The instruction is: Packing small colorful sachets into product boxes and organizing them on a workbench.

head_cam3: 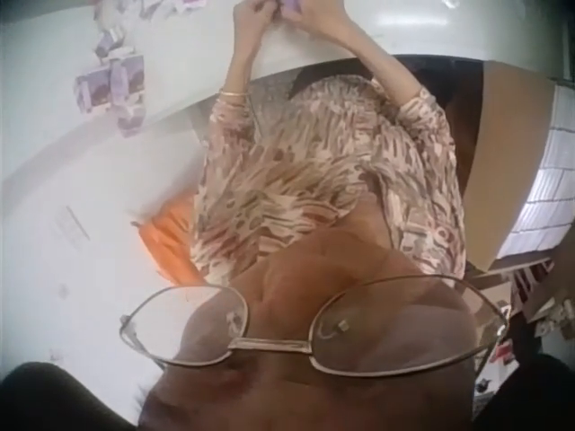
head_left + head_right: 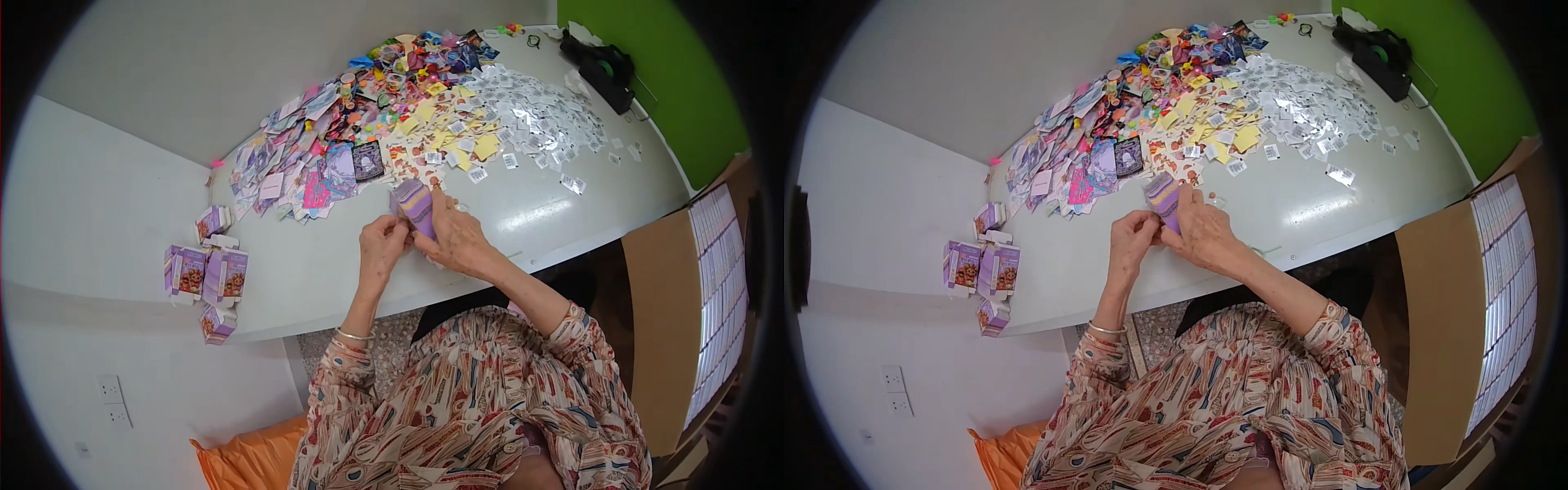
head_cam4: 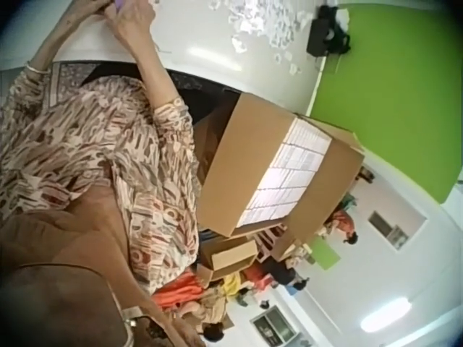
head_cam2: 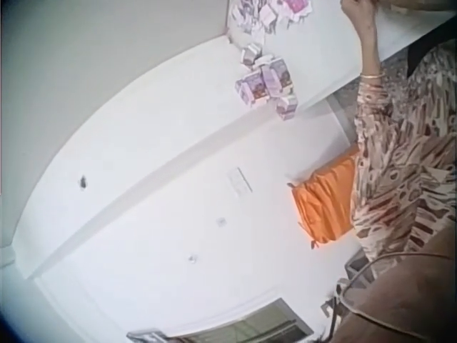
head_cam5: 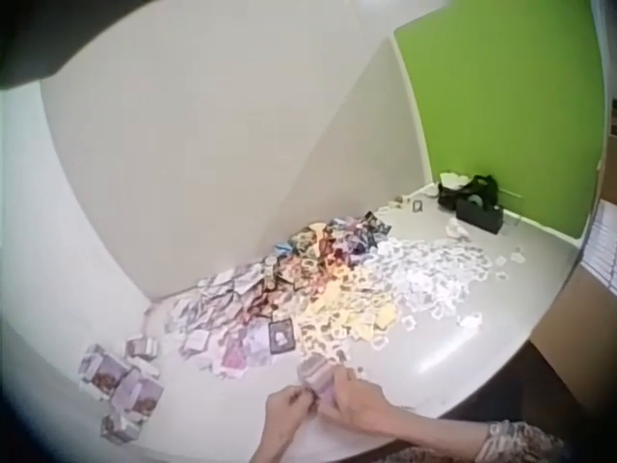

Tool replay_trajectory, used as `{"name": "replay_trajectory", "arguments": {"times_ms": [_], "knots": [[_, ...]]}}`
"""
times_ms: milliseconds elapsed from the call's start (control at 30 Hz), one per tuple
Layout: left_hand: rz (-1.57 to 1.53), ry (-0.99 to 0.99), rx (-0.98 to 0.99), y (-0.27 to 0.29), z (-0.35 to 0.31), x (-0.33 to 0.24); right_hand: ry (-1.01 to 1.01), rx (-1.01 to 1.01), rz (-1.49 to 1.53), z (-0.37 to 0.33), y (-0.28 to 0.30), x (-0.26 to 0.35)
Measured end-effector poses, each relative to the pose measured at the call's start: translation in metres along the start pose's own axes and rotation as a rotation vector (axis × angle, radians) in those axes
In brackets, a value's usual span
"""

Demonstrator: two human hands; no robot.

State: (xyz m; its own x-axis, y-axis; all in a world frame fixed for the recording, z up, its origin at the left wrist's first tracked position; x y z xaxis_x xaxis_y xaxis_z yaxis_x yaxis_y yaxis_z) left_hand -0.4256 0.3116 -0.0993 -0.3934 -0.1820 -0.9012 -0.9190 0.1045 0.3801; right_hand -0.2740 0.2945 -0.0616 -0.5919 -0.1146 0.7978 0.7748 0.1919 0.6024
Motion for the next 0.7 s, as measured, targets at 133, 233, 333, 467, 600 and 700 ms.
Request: {"name": "replay_trajectory", "arguments": {"times_ms": [133,233,333,467,600,700], "knots": [[0.142,0.027,0.088,0.004,0.015,-0.012,-0.014,0.022,-0.021,0.002,-0.003,0.002],[0.138,0.078,0.167,0.002,0.016,-0.013,0.006,-0.015,-0.044,0.002,-0.004,0.000],[-0.021,0.074,0.161,0.004,0.015,-0.005,0.013,-0.002,-0.039,0.002,-0.003,0.000],[-0.430,0.082,0.194,0.001,0.007,0.010,0.014,-0.022,-0.013,0.001,0.000,-0.001],[-0.864,0.105,0.337,-0.007,0.000,0.017,0.078,-0.100,-0.148,-0.001,-0.001,0.004],[-1.074,0.114,0.519,-0.005,0.010,0.006,0.074,-0.084,-0.163,0.002,-0.005,0.000]]}}
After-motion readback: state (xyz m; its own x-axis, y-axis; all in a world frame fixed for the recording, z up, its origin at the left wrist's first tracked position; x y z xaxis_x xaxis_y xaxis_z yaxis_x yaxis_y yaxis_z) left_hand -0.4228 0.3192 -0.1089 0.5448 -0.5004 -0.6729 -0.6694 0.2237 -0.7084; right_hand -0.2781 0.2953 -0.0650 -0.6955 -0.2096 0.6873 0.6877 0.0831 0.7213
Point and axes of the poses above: each hand's wrist, its own z-axis towards the middle knuckle, its own y-axis out of the back of the hand, x = y × z, the point moved 6 cm from there along z, towards the middle knuckle, and after that the axes turned 6 degrees about z, right-handed, at the moved point
